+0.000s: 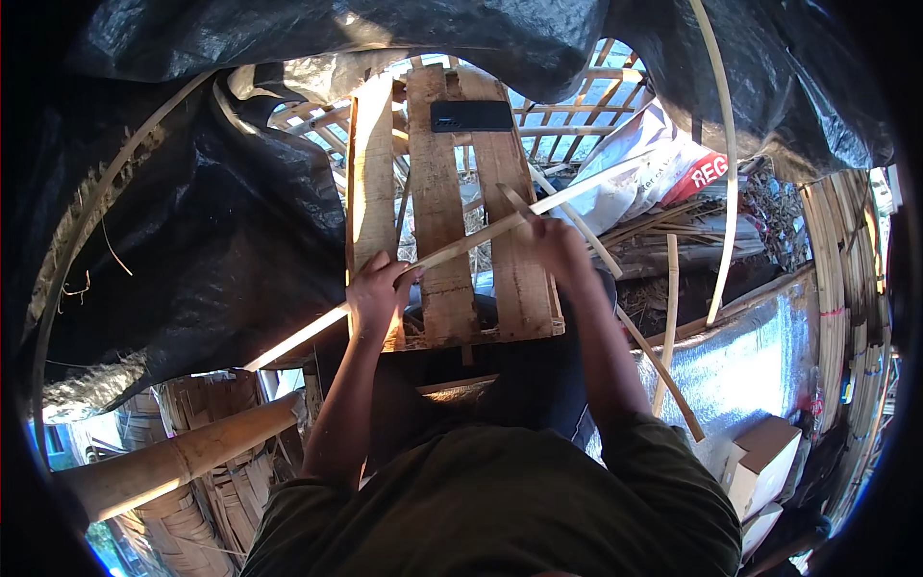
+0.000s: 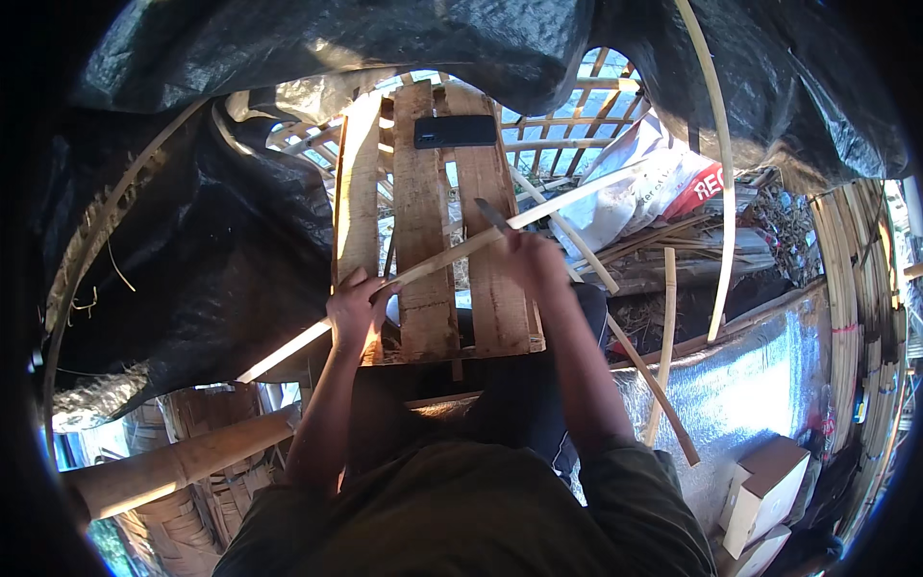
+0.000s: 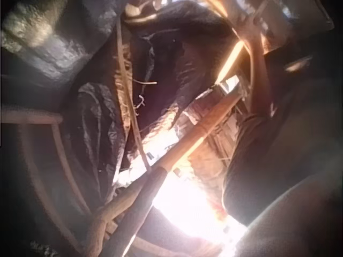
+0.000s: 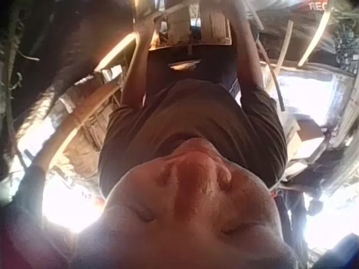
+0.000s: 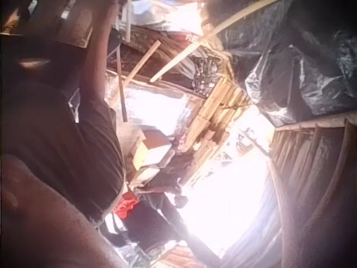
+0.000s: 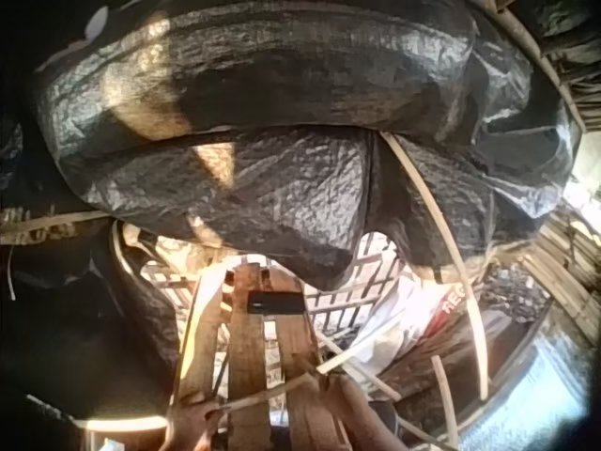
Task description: Shaving and cutting thin strips of wood using a knife while working on a wooden crate.
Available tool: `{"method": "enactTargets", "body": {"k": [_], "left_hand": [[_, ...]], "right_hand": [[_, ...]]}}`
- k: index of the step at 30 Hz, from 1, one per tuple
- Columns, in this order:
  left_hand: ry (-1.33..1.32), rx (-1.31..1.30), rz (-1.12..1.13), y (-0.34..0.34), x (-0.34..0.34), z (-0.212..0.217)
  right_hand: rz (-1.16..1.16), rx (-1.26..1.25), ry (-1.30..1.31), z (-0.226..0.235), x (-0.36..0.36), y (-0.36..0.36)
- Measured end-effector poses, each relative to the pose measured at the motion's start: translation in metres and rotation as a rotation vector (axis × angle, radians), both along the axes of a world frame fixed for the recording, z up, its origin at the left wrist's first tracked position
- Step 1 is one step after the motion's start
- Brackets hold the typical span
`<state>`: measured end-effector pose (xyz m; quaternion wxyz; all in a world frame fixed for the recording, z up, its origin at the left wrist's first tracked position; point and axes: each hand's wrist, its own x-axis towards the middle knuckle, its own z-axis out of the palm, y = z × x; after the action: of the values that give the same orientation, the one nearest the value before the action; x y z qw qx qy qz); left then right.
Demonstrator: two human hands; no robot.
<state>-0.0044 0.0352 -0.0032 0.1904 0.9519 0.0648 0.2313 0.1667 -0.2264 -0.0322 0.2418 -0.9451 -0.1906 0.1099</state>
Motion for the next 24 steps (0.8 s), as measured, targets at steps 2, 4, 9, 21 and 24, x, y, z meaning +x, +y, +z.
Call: {"method": "enactTargets", "body": {"k": [2,4,9,21,24], "left_hand": [[0.006,0.011,0.011,0.001,0.000,0.000],[0.012,0.017,0.019,0.002,-0.001,-0.001],[0.033,0.007,-0.004,0.003,-0.003,-0.002],[-0.022,-0.014,0.006,0.006,-0.006,0.002],[-0.005,-0.048,0.010,0.008,-0.008,0.001]], "right_hand": [[0.087,-0.265,-0.345,0.002,0.008,-0.010],[-0.400,-0.137,-0.081,0.002,0.008,-0.012],[-0.108,-0.035,-0.053,-0.007,-0.011,0.004],[-0.083,-0.087,0.016,0.015,-0.030,0.025],[-0.376,0.108,0.502,0.028,-0.010,0.009]]}}
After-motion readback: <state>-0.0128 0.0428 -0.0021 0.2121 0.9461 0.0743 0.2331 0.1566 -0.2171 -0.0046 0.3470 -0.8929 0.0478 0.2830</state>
